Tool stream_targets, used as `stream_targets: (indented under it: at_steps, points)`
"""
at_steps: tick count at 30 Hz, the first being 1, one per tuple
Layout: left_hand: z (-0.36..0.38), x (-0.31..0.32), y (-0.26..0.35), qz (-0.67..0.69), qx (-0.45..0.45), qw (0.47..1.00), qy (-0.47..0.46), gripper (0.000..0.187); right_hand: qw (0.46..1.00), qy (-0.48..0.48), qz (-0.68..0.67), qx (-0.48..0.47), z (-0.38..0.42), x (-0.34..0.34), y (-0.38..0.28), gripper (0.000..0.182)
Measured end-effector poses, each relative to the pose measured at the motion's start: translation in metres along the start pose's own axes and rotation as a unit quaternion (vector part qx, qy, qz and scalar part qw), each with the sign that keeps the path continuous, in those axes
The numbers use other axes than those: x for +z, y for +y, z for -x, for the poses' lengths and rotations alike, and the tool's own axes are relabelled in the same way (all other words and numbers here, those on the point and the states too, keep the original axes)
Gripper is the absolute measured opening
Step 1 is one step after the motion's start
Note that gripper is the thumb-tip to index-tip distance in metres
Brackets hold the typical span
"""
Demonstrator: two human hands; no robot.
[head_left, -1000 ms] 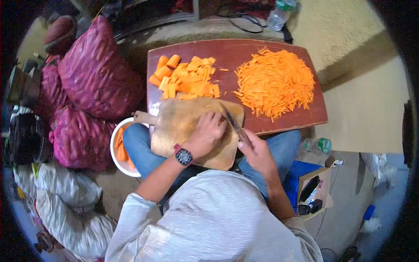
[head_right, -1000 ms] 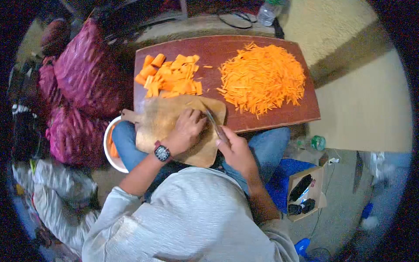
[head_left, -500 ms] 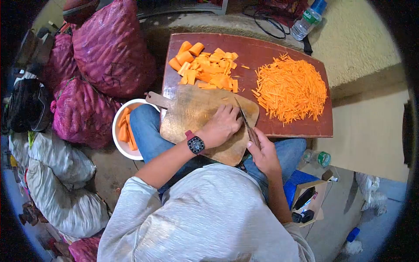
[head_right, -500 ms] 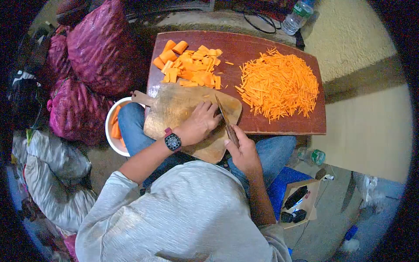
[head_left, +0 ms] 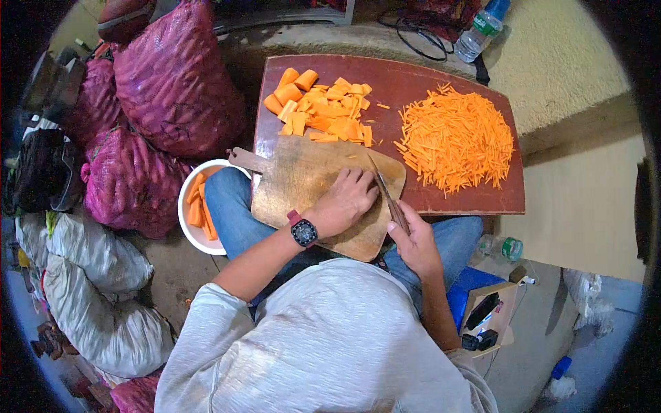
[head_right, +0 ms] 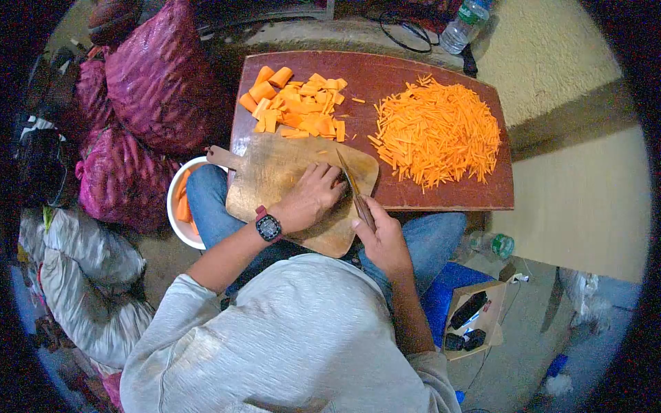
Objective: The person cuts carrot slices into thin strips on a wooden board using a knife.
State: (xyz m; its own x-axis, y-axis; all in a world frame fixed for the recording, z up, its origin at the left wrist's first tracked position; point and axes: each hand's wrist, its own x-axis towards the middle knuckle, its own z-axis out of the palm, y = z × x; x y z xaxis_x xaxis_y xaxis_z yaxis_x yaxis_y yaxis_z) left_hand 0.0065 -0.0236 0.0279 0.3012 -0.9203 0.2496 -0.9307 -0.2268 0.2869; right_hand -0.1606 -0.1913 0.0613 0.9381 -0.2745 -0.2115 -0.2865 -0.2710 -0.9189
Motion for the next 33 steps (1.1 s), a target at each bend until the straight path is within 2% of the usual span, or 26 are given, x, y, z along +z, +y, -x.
stream_targets:
  at_steps: [5, 8, 10, 13, 15, 17, 20, 21, 23, 26, 27, 30, 33]
  points:
    - [0.001, 0.0, -0.001, 0.021, -0.001, 1.0, 0.008, 0.031, 1.0, -0.001, 0.001, -0.012, 0.002, 0.0, -0.001, 0.054]
    - [0.001, -0.002, 0.001, 0.033, -0.005, 0.999, 0.013, 0.032, 1.0, -0.005, -0.018, 0.013, 0.002, 0.001, -0.002, 0.051]
    - [0.0, -0.004, 0.002, 0.033, -0.007, 0.999, 0.006, 0.032, 1.0, 0.003, -0.011, -0.025, 0.002, 0.002, -0.002, 0.05]
    - [0.0, -0.005, 0.002, 0.038, -0.008, 0.999, 0.004, 0.033, 0.999, 0.0, -0.022, -0.028, 0.001, 0.001, 0.001, 0.05]
    - [0.0, -0.006, 0.002, 0.043, -0.007, 0.999, 0.008, 0.033, 1.0, -0.001, -0.019, -0.003, 0.002, -0.001, -0.004, 0.049]
    - [0.003, -0.007, 0.002, 0.064, -0.022, 0.997, 0.031, 0.035, 1.0, 0.0, -0.017, 0.022, 0.004, -0.001, -0.006, 0.048]
    - [0.011, -0.003, -0.007, 0.115, -0.049, 0.989, 0.083, 0.038, 0.998, 0.043, -0.025, -0.035, 0.01, -0.002, -0.007, 0.048]
    - [0.015, -0.005, -0.008, 0.116, -0.044, 0.989, 0.083, 0.038, 0.999, 0.035, -0.018, -0.006, 0.014, -0.005, -0.009, 0.049]
    - [0.024, -0.008, -0.009, 0.19, -0.103, 0.964, 0.155, 0.038, 0.999, 0.034, -0.011, 0.023, 0.019, -0.01, -0.014, 0.05]
    - [0.039, -0.01, -0.016, 0.205, -0.148, 0.955, 0.155, 0.033, 0.995, -0.03, -0.03, 0.091, 0.026, -0.014, -0.027, 0.05]
    - [0.043, -0.012, -0.018, 0.2, -0.177, 0.952, 0.153, 0.032, 0.995, -0.028, -0.03, 0.091, 0.026, -0.014, -0.026, 0.05]
    - [0.049, -0.014, -0.022, 0.203, -0.183, 0.949, 0.158, 0.031, 0.989, -0.1, -0.021, 0.102, 0.021, -0.015, -0.028, 0.049]
    - [0.049, -0.012, -0.021, 0.223, -0.185, 0.944, 0.16, 0.031, 0.995, -0.084, -0.014, 0.053, 0.005, -0.027, -0.01, 0.047]
